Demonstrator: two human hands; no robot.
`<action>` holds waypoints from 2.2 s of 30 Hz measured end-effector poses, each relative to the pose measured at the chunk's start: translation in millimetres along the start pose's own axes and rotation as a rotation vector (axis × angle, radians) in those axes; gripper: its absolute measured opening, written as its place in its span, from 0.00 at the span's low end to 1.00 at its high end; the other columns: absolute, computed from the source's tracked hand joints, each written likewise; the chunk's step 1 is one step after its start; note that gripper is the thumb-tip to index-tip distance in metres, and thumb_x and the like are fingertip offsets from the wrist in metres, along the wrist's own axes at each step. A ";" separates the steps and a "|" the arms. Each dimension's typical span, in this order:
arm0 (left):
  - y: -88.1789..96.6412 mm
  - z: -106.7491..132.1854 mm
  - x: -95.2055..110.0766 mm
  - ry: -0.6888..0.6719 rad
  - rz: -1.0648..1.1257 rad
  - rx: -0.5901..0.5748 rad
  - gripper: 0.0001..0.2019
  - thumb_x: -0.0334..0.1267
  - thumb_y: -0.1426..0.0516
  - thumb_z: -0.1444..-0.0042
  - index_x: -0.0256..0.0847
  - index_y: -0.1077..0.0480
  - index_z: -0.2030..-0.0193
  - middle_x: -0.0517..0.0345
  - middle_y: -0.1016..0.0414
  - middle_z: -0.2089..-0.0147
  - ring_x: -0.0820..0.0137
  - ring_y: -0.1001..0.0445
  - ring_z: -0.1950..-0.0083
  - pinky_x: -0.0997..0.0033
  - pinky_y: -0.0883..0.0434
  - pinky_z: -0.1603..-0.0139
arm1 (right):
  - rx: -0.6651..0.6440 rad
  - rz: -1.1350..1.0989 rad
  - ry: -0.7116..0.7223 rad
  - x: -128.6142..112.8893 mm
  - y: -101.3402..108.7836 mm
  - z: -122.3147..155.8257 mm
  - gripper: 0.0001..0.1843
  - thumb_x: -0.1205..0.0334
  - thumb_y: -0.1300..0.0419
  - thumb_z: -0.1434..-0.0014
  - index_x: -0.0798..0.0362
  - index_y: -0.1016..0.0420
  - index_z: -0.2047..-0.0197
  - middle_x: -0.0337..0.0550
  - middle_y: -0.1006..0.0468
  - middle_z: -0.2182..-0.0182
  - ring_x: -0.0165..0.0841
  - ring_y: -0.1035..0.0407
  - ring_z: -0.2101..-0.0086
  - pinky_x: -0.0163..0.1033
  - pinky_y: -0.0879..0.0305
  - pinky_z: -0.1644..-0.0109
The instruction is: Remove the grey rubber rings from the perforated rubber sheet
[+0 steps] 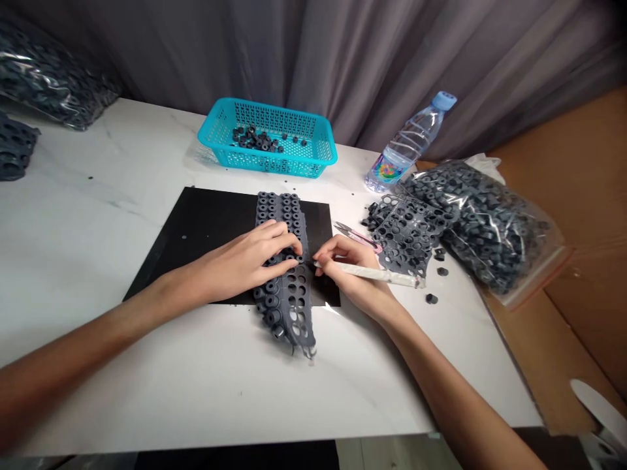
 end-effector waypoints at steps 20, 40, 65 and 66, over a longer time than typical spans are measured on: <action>-13.1 0.7 -5.3 0.015 0.021 0.066 0.07 0.42 0.43 0.23 0.44 0.28 0.45 0.57 0.27 0.47 0.61 0.28 0.43 0.63 0.34 0.40 | -0.037 -0.005 -0.042 7.2 -5.9 2.6 0.03 0.66 0.37 0.39 0.51 0.23 0.61 0.39 0.19 0.67 0.35 0.22 0.66 0.37 0.34 0.63; -17.7 -1.1 2.6 -0.180 -0.182 0.060 0.14 0.36 0.52 0.22 0.42 0.26 0.41 0.48 0.27 0.49 0.57 0.29 0.44 0.57 0.32 0.36 | -0.039 0.030 -0.038 1.6 -6.8 6.1 0.01 0.63 0.36 0.37 0.51 0.24 0.63 0.40 0.18 0.68 0.35 0.24 0.67 0.37 0.34 0.63; -19.9 -4.9 2.1 -0.147 -0.129 0.057 0.12 0.38 0.50 0.20 0.42 0.25 0.45 0.51 0.28 0.51 0.59 0.29 0.45 0.59 0.32 0.38 | -0.017 -0.031 -0.046 7.0 -6.2 5.0 0.02 0.64 0.35 0.37 0.51 0.23 0.62 0.41 0.15 0.68 0.34 0.22 0.68 0.36 0.32 0.62; -20.0 -5.0 2.4 -0.142 -0.128 0.059 0.12 0.38 0.50 0.20 0.42 0.25 0.44 0.51 0.28 0.51 0.59 0.29 0.45 0.59 0.32 0.39 | -0.018 -0.025 -0.049 6.8 -6.4 5.1 0.02 0.64 0.34 0.37 0.51 0.23 0.62 0.41 0.15 0.68 0.34 0.23 0.67 0.36 0.32 0.62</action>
Point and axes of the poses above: each hand's wrist, its own z-axis away from the middle knuckle, its own y-axis out of the back of the hand, x = y × z, the point moved 3 cm from there along -z, towards the middle knuckle
